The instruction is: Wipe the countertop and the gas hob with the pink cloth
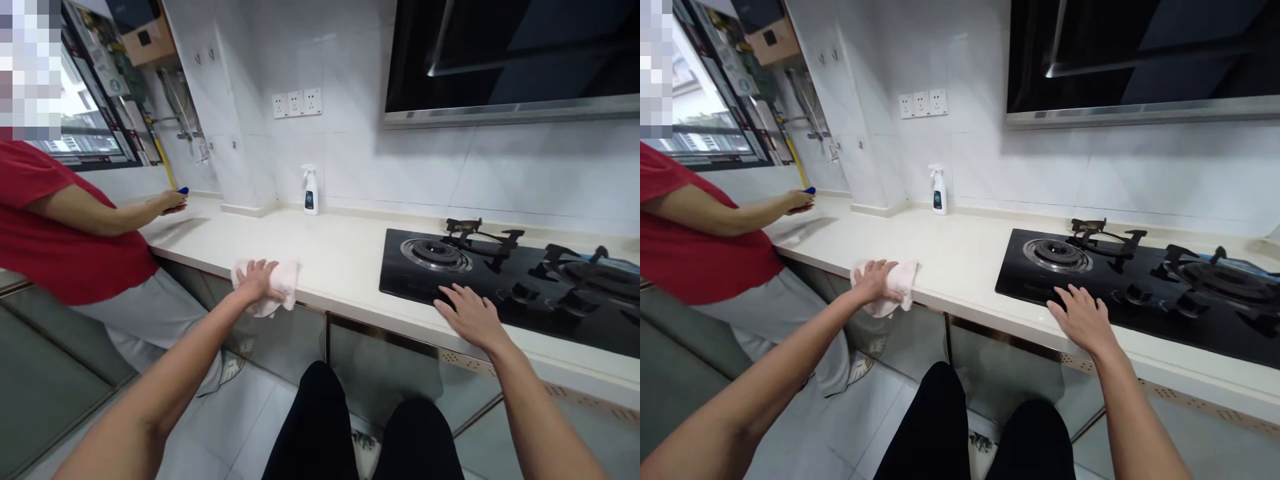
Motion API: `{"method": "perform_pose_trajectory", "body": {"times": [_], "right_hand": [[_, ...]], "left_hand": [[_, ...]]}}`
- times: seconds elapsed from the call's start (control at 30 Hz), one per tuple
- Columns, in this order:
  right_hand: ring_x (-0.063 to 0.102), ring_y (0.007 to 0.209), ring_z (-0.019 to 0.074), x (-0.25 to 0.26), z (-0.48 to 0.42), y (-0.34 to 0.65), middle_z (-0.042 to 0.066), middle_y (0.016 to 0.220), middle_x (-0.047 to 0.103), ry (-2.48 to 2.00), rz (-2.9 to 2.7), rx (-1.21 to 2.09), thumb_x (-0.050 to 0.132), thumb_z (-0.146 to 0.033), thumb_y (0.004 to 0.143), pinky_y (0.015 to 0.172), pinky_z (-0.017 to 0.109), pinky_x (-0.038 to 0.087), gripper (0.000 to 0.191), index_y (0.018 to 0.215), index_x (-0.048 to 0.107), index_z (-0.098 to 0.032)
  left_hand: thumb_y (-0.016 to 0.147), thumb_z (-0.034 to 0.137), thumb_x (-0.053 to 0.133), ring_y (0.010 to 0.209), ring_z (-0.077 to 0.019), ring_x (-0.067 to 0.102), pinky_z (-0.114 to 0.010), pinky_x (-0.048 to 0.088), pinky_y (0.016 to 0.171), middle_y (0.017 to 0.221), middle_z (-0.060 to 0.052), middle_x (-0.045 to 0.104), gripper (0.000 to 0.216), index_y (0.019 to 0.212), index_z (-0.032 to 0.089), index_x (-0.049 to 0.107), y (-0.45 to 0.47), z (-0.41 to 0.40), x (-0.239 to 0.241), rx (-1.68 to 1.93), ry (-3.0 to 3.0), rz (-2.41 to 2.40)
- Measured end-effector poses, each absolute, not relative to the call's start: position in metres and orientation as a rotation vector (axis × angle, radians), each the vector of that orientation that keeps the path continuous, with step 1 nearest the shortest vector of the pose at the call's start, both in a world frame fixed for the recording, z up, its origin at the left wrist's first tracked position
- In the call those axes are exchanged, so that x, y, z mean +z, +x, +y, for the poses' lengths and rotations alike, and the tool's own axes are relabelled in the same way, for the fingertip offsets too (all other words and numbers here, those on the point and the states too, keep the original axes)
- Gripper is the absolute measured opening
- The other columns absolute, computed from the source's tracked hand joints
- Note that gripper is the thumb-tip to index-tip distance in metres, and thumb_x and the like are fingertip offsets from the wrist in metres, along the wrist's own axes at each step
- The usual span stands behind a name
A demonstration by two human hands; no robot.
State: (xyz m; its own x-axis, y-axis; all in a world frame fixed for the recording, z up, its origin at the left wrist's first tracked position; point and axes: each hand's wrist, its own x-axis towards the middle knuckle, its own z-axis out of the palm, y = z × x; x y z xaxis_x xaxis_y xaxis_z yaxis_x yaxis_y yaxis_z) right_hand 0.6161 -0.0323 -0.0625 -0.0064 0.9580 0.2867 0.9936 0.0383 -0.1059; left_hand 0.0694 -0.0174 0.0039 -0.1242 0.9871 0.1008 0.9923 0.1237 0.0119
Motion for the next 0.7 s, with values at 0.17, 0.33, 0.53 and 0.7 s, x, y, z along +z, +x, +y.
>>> {"method": "perform_pose_trajectory", "body": {"times": [0.17,0.33,0.53,0.7], "right_hand": [[0.032,0.155,0.0363,-0.062,-0.033,0.612,0.011,0.165,0.043,-1.995,-2.029,-0.163,0.023,-0.064,0.102,0.122,0.065,0.027,0.071,0.153,0.053,-0.025],[0.032,0.154,0.0384,-0.066,-0.029,0.614,0.013,0.165,0.042,-1.995,-2.021,-0.148,0.026,-0.066,0.099,0.121,0.067,0.027,0.072,0.152,0.054,-0.025],[0.033,0.153,0.0414,-0.080,-0.019,0.623,0.014,0.163,0.045,-1.951,-2.000,-0.146,0.026,-0.069,0.095,0.121,0.070,0.026,0.077,0.150,0.056,-0.025],[0.035,0.152,0.0427,-0.090,-0.011,0.628,0.016,0.161,0.047,-1.920,-2.005,-0.177,0.026,-0.070,0.093,0.119,0.072,0.028,0.079,0.149,0.057,-0.024]], "left_hand": [[0.066,0.061,0.086,0.145,-0.0463,0.037,-0.068,0.030,0.114,0.161,-0.018,0.044,0.106,0.157,0.032,0.040,0.059,-0.019,0.010,-0.033,-2.075,-2.160],[0.068,0.059,0.086,0.137,-0.0431,0.044,-0.064,0.031,0.113,0.150,-0.016,0.054,0.093,0.149,0.030,0.050,0.130,-0.036,0.001,-0.154,-2.251,-1.936],[0.065,0.064,0.087,0.124,-0.0408,0.050,-0.062,0.035,0.108,0.137,-0.014,0.061,0.092,0.143,0.028,0.055,0.242,-0.050,-0.015,-0.260,-2.435,-1.644],[0.075,0.070,0.077,0.119,-0.0373,0.051,-0.057,0.039,0.104,0.129,-0.013,0.062,0.083,0.140,0.025,0.053,0.318,-0.061,-0.025,-0.251,-2.530,-1.365]]}}
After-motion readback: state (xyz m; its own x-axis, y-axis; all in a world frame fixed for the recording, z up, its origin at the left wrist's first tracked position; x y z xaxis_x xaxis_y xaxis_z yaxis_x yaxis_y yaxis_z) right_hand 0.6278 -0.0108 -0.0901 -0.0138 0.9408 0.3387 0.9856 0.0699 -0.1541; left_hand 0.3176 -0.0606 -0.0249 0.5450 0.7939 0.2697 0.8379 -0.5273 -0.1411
